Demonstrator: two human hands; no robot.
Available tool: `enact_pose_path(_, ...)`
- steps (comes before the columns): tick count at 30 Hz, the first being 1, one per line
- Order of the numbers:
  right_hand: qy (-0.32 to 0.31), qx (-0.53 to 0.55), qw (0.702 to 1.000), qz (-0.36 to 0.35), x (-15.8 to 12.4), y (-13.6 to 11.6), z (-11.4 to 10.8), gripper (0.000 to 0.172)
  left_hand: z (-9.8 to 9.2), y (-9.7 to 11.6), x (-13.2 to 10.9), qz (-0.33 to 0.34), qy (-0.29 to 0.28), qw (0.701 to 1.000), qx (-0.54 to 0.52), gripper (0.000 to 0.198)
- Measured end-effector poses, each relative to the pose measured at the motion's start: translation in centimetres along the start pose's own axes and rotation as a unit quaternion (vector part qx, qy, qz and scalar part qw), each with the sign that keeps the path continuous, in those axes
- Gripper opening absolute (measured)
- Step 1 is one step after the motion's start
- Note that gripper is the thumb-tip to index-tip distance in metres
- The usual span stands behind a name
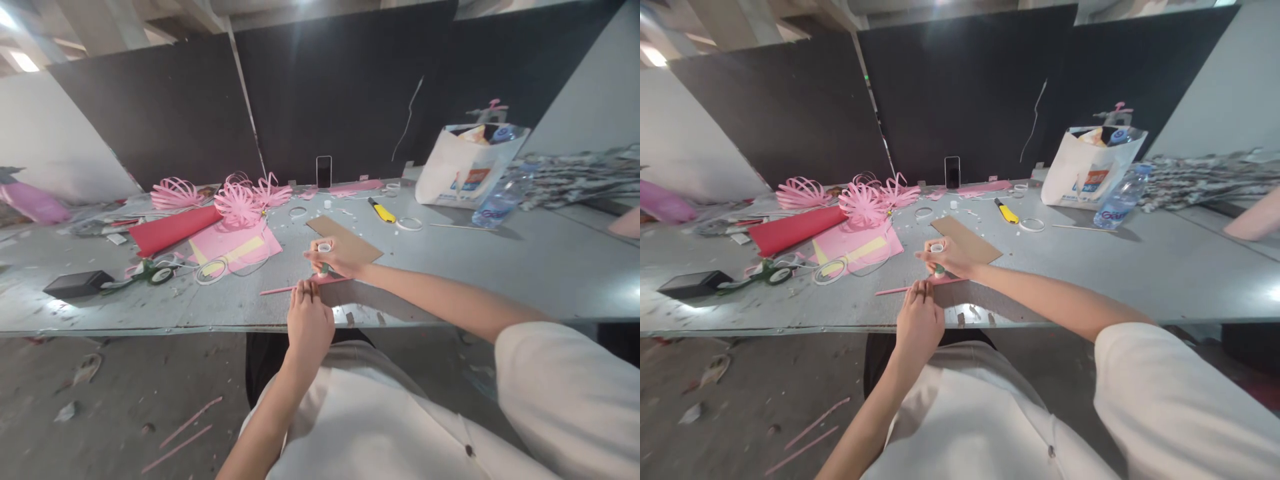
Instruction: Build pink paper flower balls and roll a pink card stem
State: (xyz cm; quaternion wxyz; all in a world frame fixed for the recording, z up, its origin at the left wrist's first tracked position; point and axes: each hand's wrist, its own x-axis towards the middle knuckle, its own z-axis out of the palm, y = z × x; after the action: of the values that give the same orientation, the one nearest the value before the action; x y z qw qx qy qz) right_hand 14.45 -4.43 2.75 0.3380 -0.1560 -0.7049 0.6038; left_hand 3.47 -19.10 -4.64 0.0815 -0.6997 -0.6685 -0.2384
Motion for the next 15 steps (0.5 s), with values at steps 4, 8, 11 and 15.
enact_pose_path(4, 0.072, 0.036, 0.996, 0.031, 0.5, 0.1, 1.3, 0.058, 0.0, 0.1, 0.0, 0.003, -0.002, 1.000, 0.006, 0.057)
enact_pose_path(8, 0.059, 0.044, 0.995, 0.069, 1.0, -0.2, 2.4, 0.058, -0.2, 0.1, 0.0, -0.003, -0.018, 1.000, 0.013, 0.061)
enact_pose_path(11, 0.064, 0.033, 0.996, 0.056, 1.0, -0.3, 2.5, 0.057, -0.5, 0.2, 0.1, -0.006, -0.031, 0.999, 0.018, 0.061)
enact_pose_path(15, 0.050, 0.010, 0.996, 0.073, 0.7, -0.2, 2.3, 0.054, -0.8, 0.3, 0.2, -0.005, -0.031, 0.999, 0.022, 0.061)
